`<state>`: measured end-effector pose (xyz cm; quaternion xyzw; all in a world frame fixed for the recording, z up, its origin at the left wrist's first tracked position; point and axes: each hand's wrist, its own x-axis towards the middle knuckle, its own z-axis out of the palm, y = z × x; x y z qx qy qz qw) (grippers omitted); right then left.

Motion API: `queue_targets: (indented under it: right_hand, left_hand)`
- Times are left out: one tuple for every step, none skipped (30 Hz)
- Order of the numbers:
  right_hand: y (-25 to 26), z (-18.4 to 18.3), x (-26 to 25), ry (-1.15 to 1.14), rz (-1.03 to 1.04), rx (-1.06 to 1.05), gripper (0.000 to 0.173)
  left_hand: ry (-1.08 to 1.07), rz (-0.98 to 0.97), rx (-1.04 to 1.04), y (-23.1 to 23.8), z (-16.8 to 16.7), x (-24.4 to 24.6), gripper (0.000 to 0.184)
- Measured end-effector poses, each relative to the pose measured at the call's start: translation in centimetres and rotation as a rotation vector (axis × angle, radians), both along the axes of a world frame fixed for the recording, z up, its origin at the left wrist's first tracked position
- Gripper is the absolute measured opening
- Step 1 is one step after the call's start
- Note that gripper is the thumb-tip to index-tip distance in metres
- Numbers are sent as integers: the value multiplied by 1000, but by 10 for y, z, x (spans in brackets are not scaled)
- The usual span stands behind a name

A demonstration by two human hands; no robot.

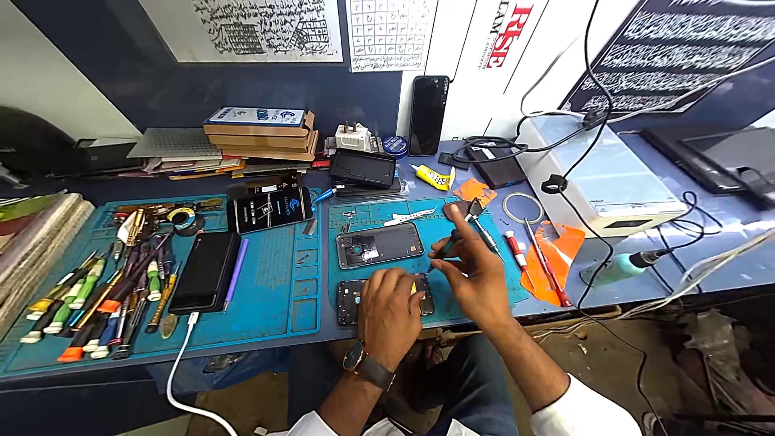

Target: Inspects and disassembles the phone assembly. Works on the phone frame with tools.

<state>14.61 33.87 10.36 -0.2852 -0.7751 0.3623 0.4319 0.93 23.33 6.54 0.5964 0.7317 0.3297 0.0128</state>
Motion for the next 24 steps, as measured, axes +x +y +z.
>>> queue_targets:
  right_hand:
    - [-5,2,1,69,-9,-64,86]
    - [-10,5,2,137,-18,-112,87]
    - [-14,7,3,191,-25,-141,87]
    - [-18,9,5,225,-38,-158,86]
    - [-20,9,6,241,-58,-166,84]
    - [-22,9,8,253,-83,-165,82]
    - [-23,7,9,264,-113,-164,81]
    - [-24,6,11,269,-145,-168,80]
    - [-24,4,12,266,-173,-173,80]
    - [-25,3,12,255,-186,-180,80]
    - [-25,1,12,239,-180,-187,80]
    - [-26,0,12,220,-157,-195,80]
    - [-27,-3,12,202,-142,-189,80]
    - [-27,-6,12,181,-138,-165,79]
    - [-26,-9,12,163,-139,-133,78]
    - [-25,-11,13,151,-144,-104,77]
    - [-24,-13,13,143,-144,-85,76]
    - [-24,-14,14,141,-140,-72,76]
    - [-23,-15,13,142,-135,-66,76]
    - [-24,-15,13,143,-131,-59,76]
    - [-24,-16,12,146,-130,-52,75]
    - [-24,-15,12,148,-129,-42,74]
    - [-23,-15,11,147,-126,-34,74]
    - [-23,-15,10,143,-119,-27,74]
  left_hand:
    - [-22,11,-4,2,2,0,21]
    - [-45,13,2,4,4,0,20]
    - [-69,8,20,6,5,1,19]
    - [-92,-1,44,7,5,1,16]
    - [-112,-11,71,8,4,3,11]
    - [-123,-19,97,8,4,4,8]
    - [-127,-21,119,8,3,5,7]
    - [-130,-21,135,7,3,5,7]
    - [-139,-23,150,7,3,5,6]
    - [-149,-28,161,6,4,5,6]
    - [-157,-33,170,6,5,4,10]
    - [-156,-38,163,5,5,4,18]
    - [-145,-40,136,4,5,3,28]
    - [-127,-41,104,2,4,1,35]
    - [-104,-41,74,1,2,-1,37]
    - [-77,-41,47,-1,-1,-2,38]
    - [-51,-42,29,-4,-4,-4,37]
    - [-29,-43,18,-6,-6,-4,36]
    - [-18,-45,11,-8,-8,-5,36]
    - [-13,-46,8,-9,-8,-5,36]
    - [-13,-45,10,-10,-9,-4,36]
    - [-13,-43,13,-10,-10,-4,36]
    - [-9,-42,20,-9,-11,-4,36]
    - [-5,-43,29,-9,-12,-4,36]
